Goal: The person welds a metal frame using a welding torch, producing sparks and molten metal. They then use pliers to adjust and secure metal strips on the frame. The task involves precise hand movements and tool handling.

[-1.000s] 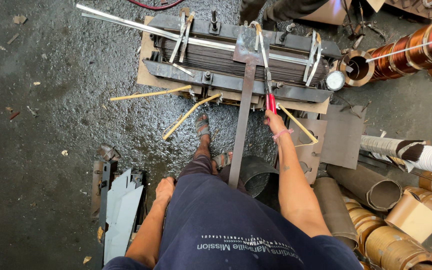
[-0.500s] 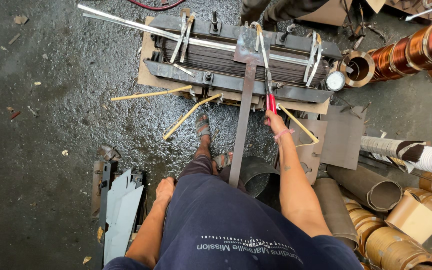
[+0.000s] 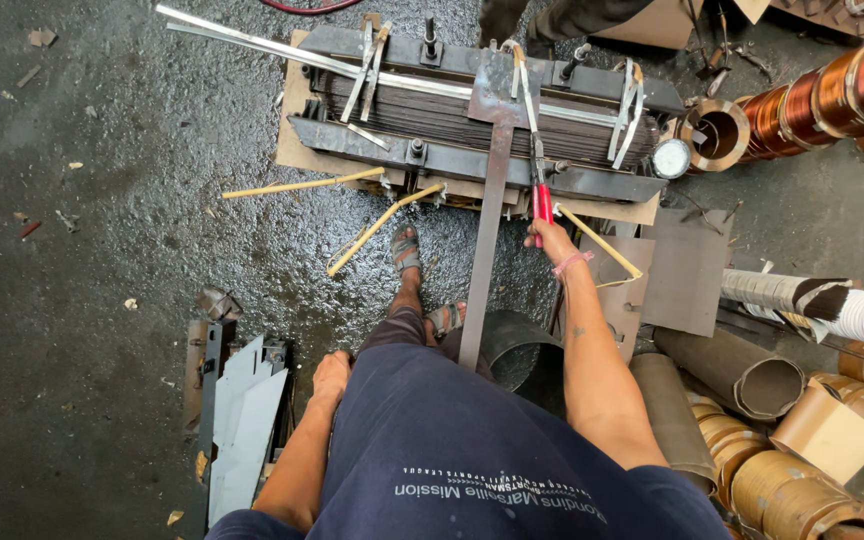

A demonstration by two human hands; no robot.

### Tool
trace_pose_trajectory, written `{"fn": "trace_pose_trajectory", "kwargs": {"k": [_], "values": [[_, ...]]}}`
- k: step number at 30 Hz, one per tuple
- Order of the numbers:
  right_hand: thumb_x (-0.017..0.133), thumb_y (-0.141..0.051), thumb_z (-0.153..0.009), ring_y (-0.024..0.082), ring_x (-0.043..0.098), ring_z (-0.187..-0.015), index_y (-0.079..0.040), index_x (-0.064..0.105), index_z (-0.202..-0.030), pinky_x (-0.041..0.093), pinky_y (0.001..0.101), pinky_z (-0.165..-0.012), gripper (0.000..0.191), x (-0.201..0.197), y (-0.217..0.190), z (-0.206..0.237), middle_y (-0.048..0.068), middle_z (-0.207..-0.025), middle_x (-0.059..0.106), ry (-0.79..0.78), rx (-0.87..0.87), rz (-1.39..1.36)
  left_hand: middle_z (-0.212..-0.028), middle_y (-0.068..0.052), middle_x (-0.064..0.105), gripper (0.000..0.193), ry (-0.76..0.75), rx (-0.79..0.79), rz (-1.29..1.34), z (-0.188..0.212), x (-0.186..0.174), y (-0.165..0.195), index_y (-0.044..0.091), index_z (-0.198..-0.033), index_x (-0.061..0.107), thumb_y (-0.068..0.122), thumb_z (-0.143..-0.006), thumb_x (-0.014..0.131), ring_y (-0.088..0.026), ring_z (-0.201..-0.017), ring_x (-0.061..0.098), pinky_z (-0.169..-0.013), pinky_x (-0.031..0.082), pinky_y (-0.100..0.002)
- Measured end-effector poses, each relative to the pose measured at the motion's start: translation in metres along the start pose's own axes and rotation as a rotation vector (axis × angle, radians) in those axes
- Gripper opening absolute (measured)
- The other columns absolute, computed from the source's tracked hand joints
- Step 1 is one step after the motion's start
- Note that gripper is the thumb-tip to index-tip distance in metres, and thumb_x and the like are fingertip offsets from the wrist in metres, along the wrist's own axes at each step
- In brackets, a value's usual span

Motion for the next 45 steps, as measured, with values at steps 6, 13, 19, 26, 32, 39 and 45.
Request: {"fn": "trace_pose_trajectory", "kwargs": {"k": [6, 13, 19, 26, 32, 39, 45], "values": [[0.054, -0.029, -0.088, 0.013, 0.057, -0.076, -0.001, 0.061, -0.101, 0.045, 0.0281, -0.081, 0.032, 0.002, -0.009, 0.005, 0.010, -0.090, 0.075, -0.037, -0.055, 0.051, -0.120, -0.025, 0.070, 0.034, 0.011, 0.010, 0.021, 0.002, 0.000, 0.000, 0.009, -0.113, 0.076, 0.032, -0.095, 0.058, -0.041, -0.116, 0.066, -0.099, 0.053, -0.048], [0.055, -0.021, -0.084, 0.019, 0.060, -0.080, 0.004, 0.051, -0.110, 0.046, 0.0333, -0.079, 0.036, 0.002, -0.010, 0.010, 0.017, -0.100, 0.072, 0.005, -0.078, 0.009, -0.121, -0.025, 0.069, 0.038, -0.010, -0.013, 0.010, 0.003, 0.001, -0.002, 0.008, -0.114, 0.074, 0.038, -0.095, 0.059, -0.041, -0.117, 0.065, -0.100, 0.052, -0.048], [0.052, -0.020, -0.082, 0.017, 0.067, -0.088, -0.002, 0.050, -0.110, 0.047, 0.0289, -0.088, 0.033, 0.000, 0.020, 0.016, 0.014, -0.094, 0.076, -0.001, 0.022, -0.095, -0.121, -0.025, 0.069, 0.038, 0.003, 0.001, 0.011, 0.001, 0.000, 0.000, 0.009, -0.114, 0.075, 0.038, -0.096, 0.058, -0.041, -0.117, 0.066, -0.100, 0.053, -0.048], [0.057, -0.019, -0.086, 0.016, 0.058, -0.085, -0.001, 0.054, -0.112, 0.043, 0.0306, -0.078, 0.032, 0.004, 0.037, 0.040, 0.005, -0.088, 0.067, -0.014, 0.034, -0.187, -0.121, -0.026, 0.068, 0.039, 0.002, 0.003, 0.017, -0.004, 0.005, -0.004, 0.009, -0.113, 0.074, 0.040, -0.094, 0.060, -0.042, -0.117, 0.065, -0.100, 0.052, -0.049], [0.055, -0.019, -0.087, 0.009, 0.057, -0.087, -0.013, 0.052, -0.121, 0.045, 0.0254, -0.077, 0.035, 0.016, -0.008, 0.133, -0.001, -0.092, 0.064, 0.163, -0.236, -0.241, -0.122, -0.025, 0.067, 0.046, 0.004, -0.030, 0.003, -0.003, 0.008, -0.012, 0.008, -0.116, 0.071, 0.048, -0.094, 0.063, -0.041, -0.118, 0.064, -0.100, 0.052, -0.048], [0.051, -0.028, -0.097, 0.013, 0.053, -0.075, -0.002, 0.059, -0.106, 0.041, 0.0275, -0.075, 0.029, 0.043, 0.016, 0.133, 0.002, -0.077, 0.055, 0.072, -0.091, -0.402, -0.123, -0.023, 0.068, 0.044, -0.023, -0.042, 0.034, -0.007, 0.008, -0.019, 0.011, -0.117, 0.072, 0.046, -0.093, 0.063, -0.040, -0.119, 0.064, -0.100, 0.052, -0.048], [0.049, -0.034, -0.094, 0.013, 0.055, -0.071, -0.003, 0.062, -0.100, 0.043, 0.0279, -0.073, 0.034, 0.031, -0.062, 0.094, 0.003, -0.074, 0.058, 0.056, -0.023, -0.318, -0.122, -0.024, 0.068, 0.044, -0.047, -0.071, 0.033, -0.012, 0.005, -0.023, 0.008, -0.115, 0.072, 0.044, -0.092, 0.064, -0.041, -0.118, 0.065, -0.100, 0.052, -0.048]]}}
Point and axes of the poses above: each hand's wrist, its own z-axis away from the middle knuckle, its own x-axis out of the palm, y = z × x, the point moved 10 cm from there along -z, towards the middle knuckle
